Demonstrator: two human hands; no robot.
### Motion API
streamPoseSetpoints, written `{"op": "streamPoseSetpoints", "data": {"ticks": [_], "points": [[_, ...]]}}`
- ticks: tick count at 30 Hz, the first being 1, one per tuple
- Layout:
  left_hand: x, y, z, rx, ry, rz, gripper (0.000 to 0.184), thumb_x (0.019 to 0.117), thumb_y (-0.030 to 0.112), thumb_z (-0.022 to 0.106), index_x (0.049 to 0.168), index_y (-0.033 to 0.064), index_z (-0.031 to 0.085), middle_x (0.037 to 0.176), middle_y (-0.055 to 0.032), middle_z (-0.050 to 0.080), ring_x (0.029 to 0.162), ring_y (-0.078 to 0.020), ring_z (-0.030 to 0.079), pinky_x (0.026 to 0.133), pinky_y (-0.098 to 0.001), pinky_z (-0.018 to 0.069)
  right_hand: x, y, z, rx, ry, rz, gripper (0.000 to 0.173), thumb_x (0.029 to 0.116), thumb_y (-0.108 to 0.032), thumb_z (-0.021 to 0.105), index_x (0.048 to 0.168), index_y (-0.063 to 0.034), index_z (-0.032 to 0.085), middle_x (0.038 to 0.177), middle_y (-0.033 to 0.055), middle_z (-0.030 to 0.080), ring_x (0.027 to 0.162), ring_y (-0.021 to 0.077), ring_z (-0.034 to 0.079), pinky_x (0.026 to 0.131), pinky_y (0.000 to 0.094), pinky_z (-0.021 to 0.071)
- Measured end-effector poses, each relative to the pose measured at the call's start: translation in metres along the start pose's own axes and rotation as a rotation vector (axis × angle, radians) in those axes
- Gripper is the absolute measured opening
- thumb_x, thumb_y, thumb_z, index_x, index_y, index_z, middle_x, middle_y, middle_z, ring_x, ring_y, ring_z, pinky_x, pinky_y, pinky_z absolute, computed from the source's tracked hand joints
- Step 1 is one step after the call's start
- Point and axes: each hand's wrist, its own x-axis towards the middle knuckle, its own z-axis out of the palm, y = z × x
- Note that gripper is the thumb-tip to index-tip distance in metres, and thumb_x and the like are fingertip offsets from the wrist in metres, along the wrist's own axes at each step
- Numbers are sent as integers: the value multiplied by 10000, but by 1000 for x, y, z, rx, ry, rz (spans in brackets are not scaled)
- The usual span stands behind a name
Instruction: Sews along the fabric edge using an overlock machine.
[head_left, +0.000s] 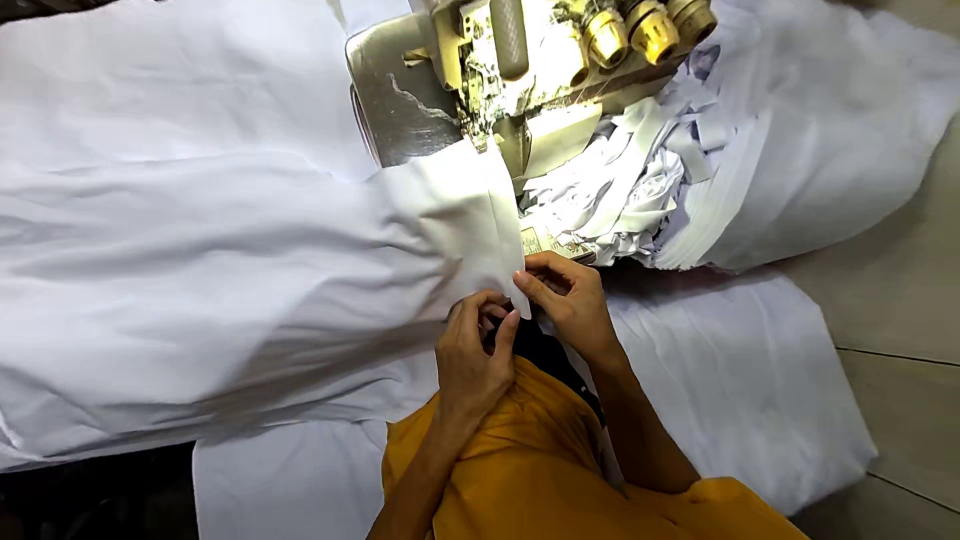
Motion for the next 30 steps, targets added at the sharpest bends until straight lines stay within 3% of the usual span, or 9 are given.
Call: {"op": "streamPoseSetpoints", "data": {"ticks": [3,6,12,20,23,26,30], "points": [[-1,-7,9,-113,-79,-139,324,1014,362,624,1098,58,699,805,48,726,685,-42,664,635,-246,564,0,-1,-2,24,-34,17,126,972,-129,686,1066,-51,718,887,11,717,719,52,663,649,201,570],[3,-12,15,-340,-106,-184,209,1025,230,624,989,46,716,706,43,695,587,-34,619,561,-214,522,0,-3,-3,9,-59,-10,148,1010,-132,629,1106,-51,707,887,7,704,694,45,638,619,188,546],[-2,-11,2,-585,-109,-135,174,1033,109,591,958,-3,701,704,-14,684,598,-84,633,585,-231,558,-1,-1,-1,-36,-40,-8,211,1071,-163,527,1102,-50,702,760,19,636,608,79,584,544,208,503],[-2,-14,3,-596,-137,-209,162,1027,116,606,964,16,718,689,-15,678,569,-86,621,552,-220,540,-2,-4,4,-69,11,-14,168,1044,-152,594,1088,-46,718,792,21,667,579,64,584,515,194,502],[-1,-13,-3,-604,-106,-186,161,1030,126,604,975,22,713,682,-19,671,567,-95,623,550,-232,549,-3,-6,7,-150,45,15,155,995,-205,685,1093,-90,719,836,5,704,605,59,614,526,204,515],[-2,-13,-10,-605,-90,-177,155,1027,123,606,968,23,708,672,-21,671,562,-103,627,554,-242,557,-4,-9,15,-281,116,63,181,908,-260,796,1013,-130,725,746,-16,691,538,65,583,488,244,492],[-2,-12,-8,-584,-84,-181,153,1024,118,608,960,24,709,661,-16,666,555,-103,624,548,-238,552,-3,-8,21,-303,151,83,84,907,-193,785,915,-126,734,682,-23,660,500,54,544,469,238,461]]}}
